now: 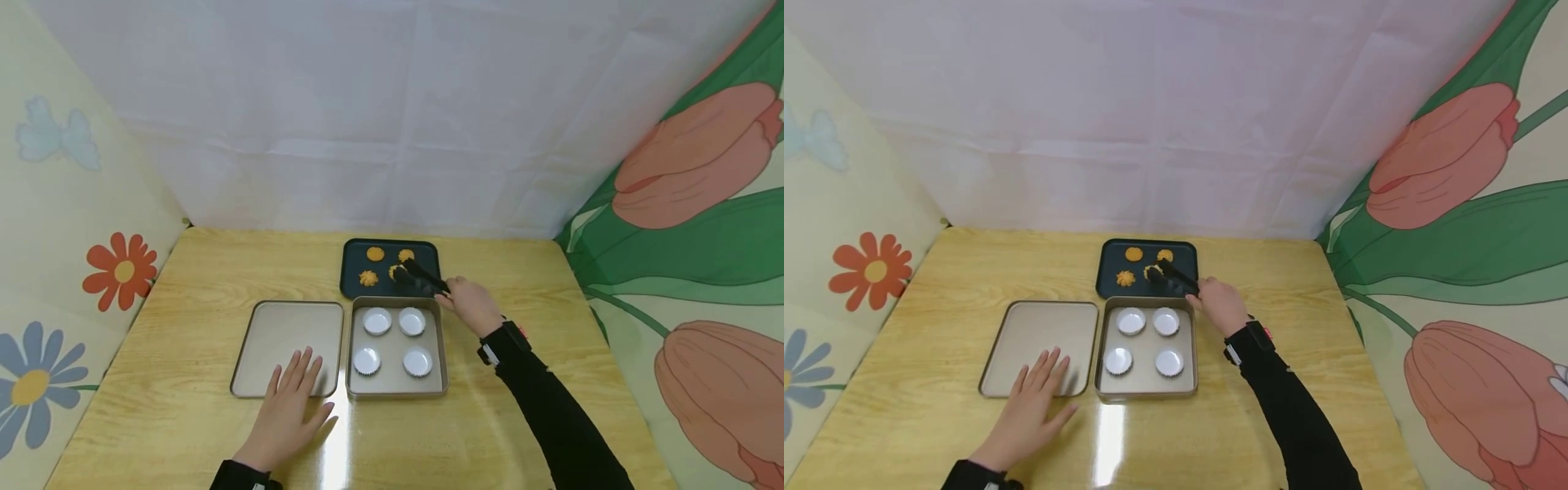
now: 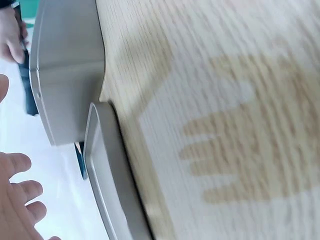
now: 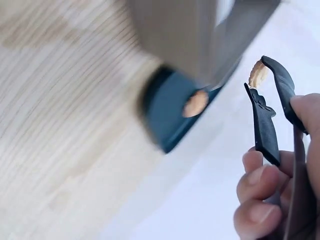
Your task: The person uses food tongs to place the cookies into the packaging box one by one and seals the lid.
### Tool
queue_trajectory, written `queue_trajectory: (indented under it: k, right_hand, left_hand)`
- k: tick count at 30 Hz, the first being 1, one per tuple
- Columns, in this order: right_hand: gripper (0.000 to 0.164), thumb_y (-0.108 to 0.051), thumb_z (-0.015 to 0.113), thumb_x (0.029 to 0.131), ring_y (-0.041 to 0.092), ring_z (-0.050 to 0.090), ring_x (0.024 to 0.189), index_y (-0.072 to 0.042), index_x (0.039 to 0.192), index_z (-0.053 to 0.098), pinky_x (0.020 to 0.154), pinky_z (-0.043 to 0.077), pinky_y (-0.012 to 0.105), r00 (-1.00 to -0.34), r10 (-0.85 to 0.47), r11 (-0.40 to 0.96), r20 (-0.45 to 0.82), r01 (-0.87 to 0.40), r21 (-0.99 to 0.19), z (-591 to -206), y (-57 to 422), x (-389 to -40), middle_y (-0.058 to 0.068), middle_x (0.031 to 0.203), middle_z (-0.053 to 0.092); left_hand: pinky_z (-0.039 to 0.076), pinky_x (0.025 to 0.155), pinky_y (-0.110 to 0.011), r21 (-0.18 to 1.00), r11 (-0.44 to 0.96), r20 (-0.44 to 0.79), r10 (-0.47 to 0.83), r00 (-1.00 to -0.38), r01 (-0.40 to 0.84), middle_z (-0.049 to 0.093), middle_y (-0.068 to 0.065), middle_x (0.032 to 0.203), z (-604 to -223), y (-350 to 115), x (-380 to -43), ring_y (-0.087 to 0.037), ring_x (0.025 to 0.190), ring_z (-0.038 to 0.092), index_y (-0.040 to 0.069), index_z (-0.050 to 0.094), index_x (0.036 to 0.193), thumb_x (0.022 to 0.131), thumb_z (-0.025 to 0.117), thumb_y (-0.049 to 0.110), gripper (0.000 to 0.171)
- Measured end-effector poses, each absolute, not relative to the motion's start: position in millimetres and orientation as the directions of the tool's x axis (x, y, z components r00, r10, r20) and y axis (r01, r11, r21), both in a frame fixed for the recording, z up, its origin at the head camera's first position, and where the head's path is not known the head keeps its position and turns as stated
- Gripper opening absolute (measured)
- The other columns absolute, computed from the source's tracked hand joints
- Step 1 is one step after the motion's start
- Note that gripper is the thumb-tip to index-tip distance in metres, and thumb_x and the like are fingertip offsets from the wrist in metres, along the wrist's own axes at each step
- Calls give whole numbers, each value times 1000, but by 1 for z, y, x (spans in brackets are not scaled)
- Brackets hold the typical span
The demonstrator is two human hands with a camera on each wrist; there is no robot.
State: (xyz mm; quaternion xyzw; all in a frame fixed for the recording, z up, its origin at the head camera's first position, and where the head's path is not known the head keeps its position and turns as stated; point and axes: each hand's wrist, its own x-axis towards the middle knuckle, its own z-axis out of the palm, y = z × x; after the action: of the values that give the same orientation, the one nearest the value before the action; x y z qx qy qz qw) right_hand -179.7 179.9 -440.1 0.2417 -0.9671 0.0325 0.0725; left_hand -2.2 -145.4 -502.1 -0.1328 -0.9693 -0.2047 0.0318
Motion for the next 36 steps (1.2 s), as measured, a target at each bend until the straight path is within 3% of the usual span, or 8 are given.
queue_trajectory:
  k: [6,16,21,24,28,31,34,36]
  right_hand:
    - [33,-36,64,83,11,44,47,-3,88,62,40,35,26,-806,-557,827,201,-560,47,-427,168,-150,5,68,53]
    - [36,-41,58,87,11,45,46,-6,94,61,42,39,25,-785,-616,781,65,-599,176,-445,154,-134,7,78,58]
    - [37,-41,57,87,9,41,47,-5,93,61,41,36,23,-777,-625,777,66,-612,149,-449,155,-133,5,73,52]
    - [38,-40,57,87,9,45,49,-3,97,60,42,37,23,-783,-613,790,106,-608,78,-446,155,-135,5,75,54]
    - [39,-37,58,88,12,52,52,-1,102,60,44,42,25,-802,-575,815,162,-579,23,-438,155,-142,8,76,56]
    - [42,-36,58,88,16,56,57,2,106,59,46,46,28,-817,-549,831,180,-556,13,-433,153,-150,11,80,58]
    - [44,-37,57,89,18,57,58,3,106,59,47,47,28,-829,-529,845,184,-535,17,-433,148,-162,12,82,58]
    - [43,-38,56,89,19,56,57,3,102,60,45,46,29,-830,-527,847,182,-530,31,-434,142,-171,12,79,57]
  left_hand:
    - [8,105,-55,385,891,119,212,-970,241,21,-19,147,-501,-155,-9,-34,136,12,2,34,139,84,59,44,74]
    - [9,104,-56,381,895,126,199,-972,233,22,-21,146,-494,-155,-11,-37,134,15,0,34,138,85,59,42,72]
    - [10,104,-55,374,899,114,197,-974,226,23,-20,146,-494,-154,-10,-37,134,15,0,35,138,85,58,42,71]
    - [16,103,-55,388,888,173,195,-965,249,33,-21,141,-496,-154,-10,-37,131,24,-1,45,130,83,62,37,63]
    - [33,94,-50,415,857,285,196,-938,305,53,-15,118,-495,-151,-9,-32,113,46,2,61,109,79,68,27,40]
    - [46,74,-33,417,846,346,191,-919,333,60,-1,88,-493,-148,-7,-17,83,57,10,65,86,76,70,22,17]
    - [35,48,-17,409,835,401,199,-894,369,45,14,63,-491,-145,-5,-1,53,42,18,54,67,74,69,18,16]
    - [23,41,-12,398,828,432,211,-877,395,34,17,59,-492,-143,-3,4,48,28,21,47,63,73,68,16,23]
